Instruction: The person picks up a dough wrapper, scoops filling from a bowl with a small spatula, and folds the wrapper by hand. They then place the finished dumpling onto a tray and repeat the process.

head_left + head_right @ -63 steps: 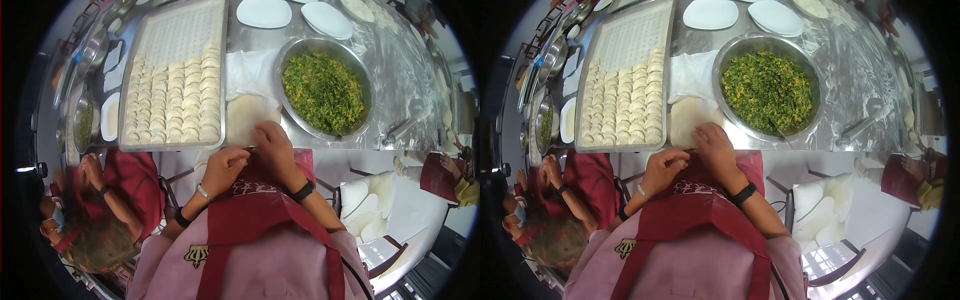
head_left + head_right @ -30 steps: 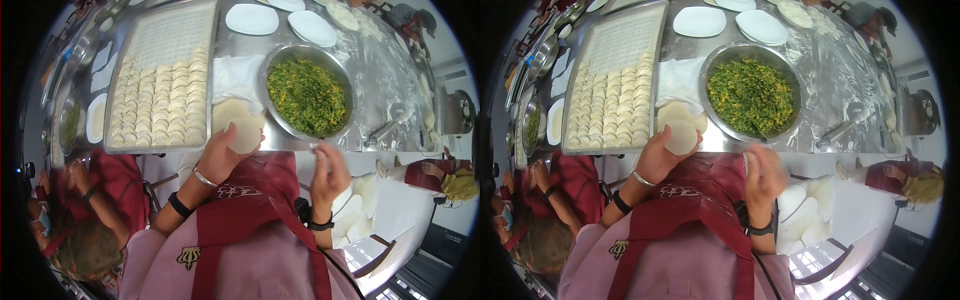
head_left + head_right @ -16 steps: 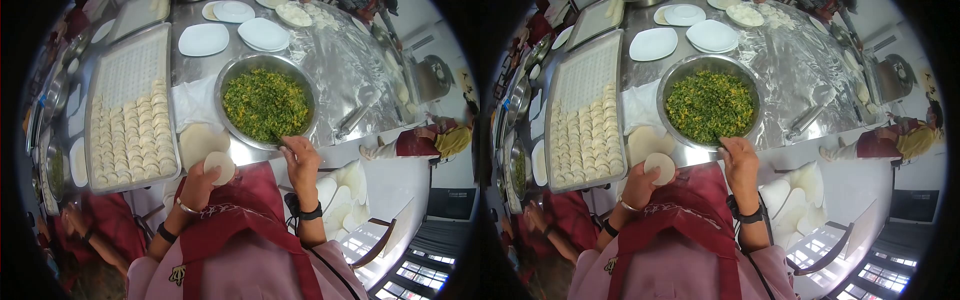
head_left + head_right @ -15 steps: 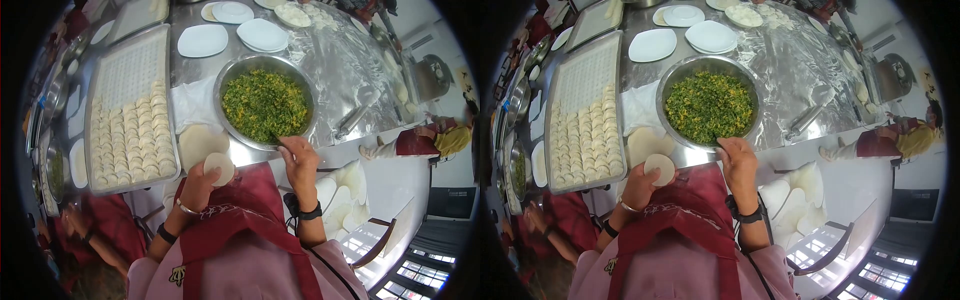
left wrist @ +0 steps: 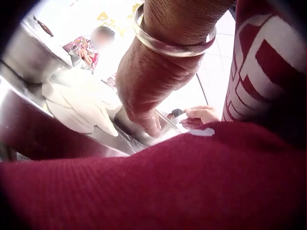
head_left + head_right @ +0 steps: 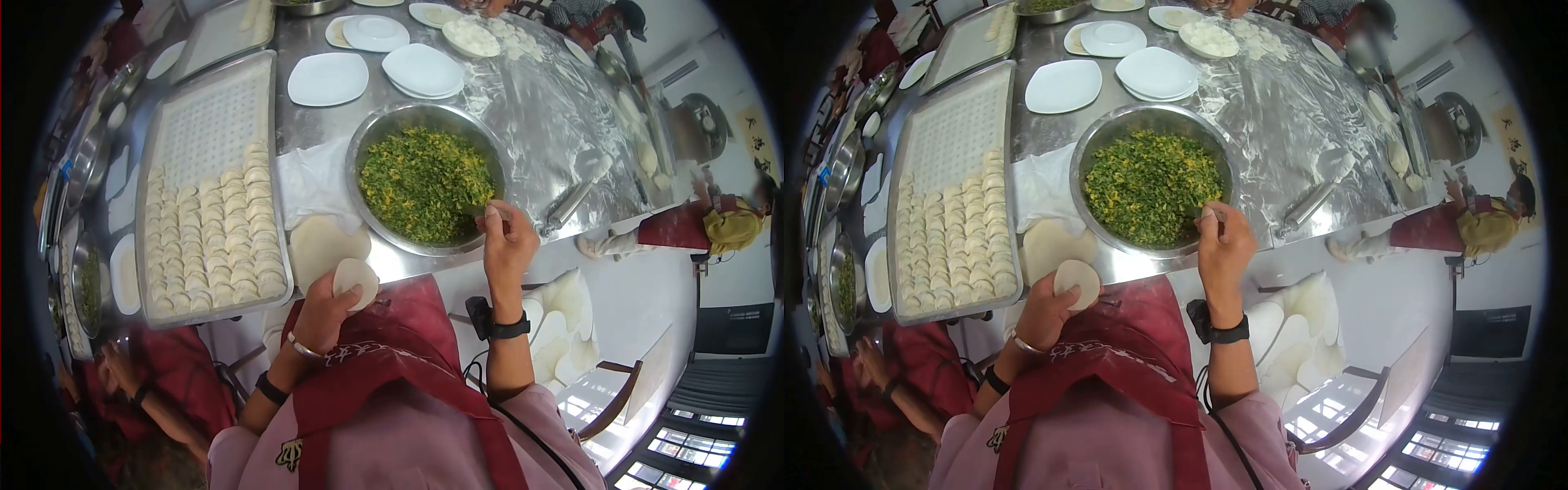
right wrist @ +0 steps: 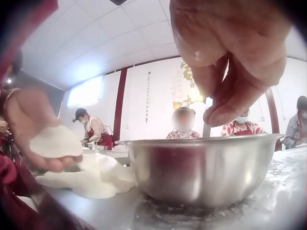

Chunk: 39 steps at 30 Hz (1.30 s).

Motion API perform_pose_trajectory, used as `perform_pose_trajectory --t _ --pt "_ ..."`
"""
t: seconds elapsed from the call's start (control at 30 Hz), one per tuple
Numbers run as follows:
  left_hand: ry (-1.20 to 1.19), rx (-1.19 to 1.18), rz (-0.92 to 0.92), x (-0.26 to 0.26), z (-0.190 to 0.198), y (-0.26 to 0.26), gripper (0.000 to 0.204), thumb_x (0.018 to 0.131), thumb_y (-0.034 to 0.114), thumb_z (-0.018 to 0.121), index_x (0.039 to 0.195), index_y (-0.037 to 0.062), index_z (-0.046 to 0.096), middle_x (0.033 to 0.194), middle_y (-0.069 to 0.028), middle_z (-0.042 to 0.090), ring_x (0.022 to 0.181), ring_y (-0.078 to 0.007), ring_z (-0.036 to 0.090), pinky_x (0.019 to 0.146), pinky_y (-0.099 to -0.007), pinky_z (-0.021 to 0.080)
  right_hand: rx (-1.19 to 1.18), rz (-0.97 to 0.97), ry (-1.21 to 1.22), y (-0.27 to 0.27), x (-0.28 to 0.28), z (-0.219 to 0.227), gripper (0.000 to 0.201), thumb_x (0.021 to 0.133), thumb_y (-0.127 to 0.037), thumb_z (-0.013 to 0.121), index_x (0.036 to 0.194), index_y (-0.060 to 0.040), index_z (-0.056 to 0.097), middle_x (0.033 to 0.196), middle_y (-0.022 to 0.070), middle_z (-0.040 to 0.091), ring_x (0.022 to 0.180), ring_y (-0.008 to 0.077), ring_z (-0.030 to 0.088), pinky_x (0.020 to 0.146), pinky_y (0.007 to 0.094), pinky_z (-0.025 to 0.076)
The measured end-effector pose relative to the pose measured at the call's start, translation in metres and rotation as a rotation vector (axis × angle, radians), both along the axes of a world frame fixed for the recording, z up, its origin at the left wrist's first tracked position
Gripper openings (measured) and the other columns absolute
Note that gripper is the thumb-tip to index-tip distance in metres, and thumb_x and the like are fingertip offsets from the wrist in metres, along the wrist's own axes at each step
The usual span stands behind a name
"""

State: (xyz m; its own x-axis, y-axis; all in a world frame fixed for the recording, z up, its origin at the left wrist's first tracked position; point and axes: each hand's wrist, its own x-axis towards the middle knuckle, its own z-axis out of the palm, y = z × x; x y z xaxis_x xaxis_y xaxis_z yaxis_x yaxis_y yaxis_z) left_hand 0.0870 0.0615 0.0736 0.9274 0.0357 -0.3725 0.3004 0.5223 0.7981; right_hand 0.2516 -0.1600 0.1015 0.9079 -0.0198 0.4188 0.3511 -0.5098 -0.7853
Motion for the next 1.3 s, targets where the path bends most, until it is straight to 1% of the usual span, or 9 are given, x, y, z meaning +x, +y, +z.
perform_pose_trajectory --t 0.03,0.27,0.47,0.67,0.77,1.07,1.17,1.27,1.3 --pt "-0.009 -0.012 -0.001 0.0 -0.002 0.0 0.031 0.093 0.014 0.056 0.119 -0.0038 0.057 0.108 -0.0089 0.065 0.096 -0.0146 0.062 0.085 -0.0283 0.051 -0.002 -0.024 0.0 0.001 0.004 -0.001 0.011 0.091 -0.005 0.062 0.094 0.0022 0.069 0.076 0.0119 0.07 0.066 0.0191 0.069 0.062 0.0306 0.052" --pt "-0.029 0.025 0.008 0.001 -0.005 0.002 0.03 0.093 0.014 0.057 0.117 -0.0035 0.058 0.105 -0.007 0.064 0.095 -0.0132 0.061 0.084 -0.0282 0.051 0.21 0.056 0.209 0.038 0.011 -0.023 0.012 0.093 -0.006 0.06 0.093 0.0046 0.066 0.072 0.0112 0.069 0.062 0.0155 0.07 0.057 0.0272 0.054" --pt "-0.02 -0.069 0.053 0.005 0.009 0.004 0.033 0.095 0.014 0.056 0.122 -0.0037 0.055 0.112 -0.0091 0.063 0.102 -0.0161 0.061 0.089 -0.0308 0.051 0.441 0.084 0.323 0.048 0.014 -0.026 0.013 0.094 -0.004 0.058 0.096 0.007 0.065 0.079 0.0127 0.069 0.066 0.0191 0.071 0.058 0.0272 0.058" --pt "-0.055 -0.231 0.086 0.015 0.014 0.007 0.036 0.098 0.013 0.053 0.13 -0.0051 0.048 0.124 -0.0145 0.059 0.117 -0.0253 0.059 0.101 -0.0377 0.048 0.601 0.09 0.453 0.045 0.021 -0.023 0.015 0.094 -0.003 0.057 0.1 0.0105 0.061 0.083 0.0176 0.067 0.067 0.0233 0.071 0.059 0.0296 0.061" --pt "-0.075 -0.282 0.112 0.021 0.022 0.01 0.036 0.099 0.013 0.052 0.129 -0.0071 0.048 0.122 -0.0135 0.059 0.117 -0.0239 0.057 0.101 -0.0368 0.047 0.683 0.065 0.522 0.047 0.021 -0.015 0.016 0.094 -0.003 0.058 0.101 0.0112 0.06 0.082 0.0186 0.066 0.067 0.0254 0.071 0.061 0.0309 0.062" --pt "-0.182 -0.378 0.246 0.048 0.029 0.016 0.036 0.101 0.021 0.052 0.128 -0.0034 0.05 0.121 -0.012 0.06 0.114 -0.0237 0.058 0.097 -0.0384 0.047 0.913 0.095 0.665 0.037 0.029 -0.012 0.018 0.092 0.001 0.052 0.105 0.0134 0.056 0.087 0.0208 0.065 0.074 0.0318 0.072 0.066 0.0345 0.064" --pt "-0.173 -0.414 0.229 0.062 0.023 0.02 0.04 0.104 0.023 0.045 0.133 -0.0045 0.045 0.129 -0.0164 0.057 0.123 -0.028 0.054 0.107 -0.0423 0.043 0.969 0.112 0.675 0.032 0.027 -0.004 0.019 0.093 0.002 0.05 0.107 0.0138 0.055 0.089 0.0211 0.065 0.076 0.0325 0.072 0.068 0.035 0.065" --pt "-0.2 -0.332 0.17 0.083 0.025 0.014 0.042 0.106 0.027 0.041 0.133 -0.0046 0.045 0.13 -0.0163 0.056 0.123 -0.0277 0.054 0.107 -0.0404 0.042 0.98 0.135 0.64 0.03 0.021 0.009 0.02 0.093 0.0 0.053 0.107 0.0137 0.055 0.09 0.0208 0.064 0.077 0.0327 0.072 0.068 0.0344 0.065" --pt "-0.262 -0.209 0.138 0.091 0.021 0.011 0.043 0.106 0.028 0.04 0.133 -0.0046 0.045 0.131 -0.0162 0.056 0.123 -0.0274 0.054 0.107 -0.0401 0.042 0.955 0.136 0.608 0.031 0.017 0.015 0.02 0.094 -0.001 0.053 0.108 0.0132 0.056 0.091 0.0207 0.065 0.077 0.0326 0.072 0.069 0.0341 0.064"
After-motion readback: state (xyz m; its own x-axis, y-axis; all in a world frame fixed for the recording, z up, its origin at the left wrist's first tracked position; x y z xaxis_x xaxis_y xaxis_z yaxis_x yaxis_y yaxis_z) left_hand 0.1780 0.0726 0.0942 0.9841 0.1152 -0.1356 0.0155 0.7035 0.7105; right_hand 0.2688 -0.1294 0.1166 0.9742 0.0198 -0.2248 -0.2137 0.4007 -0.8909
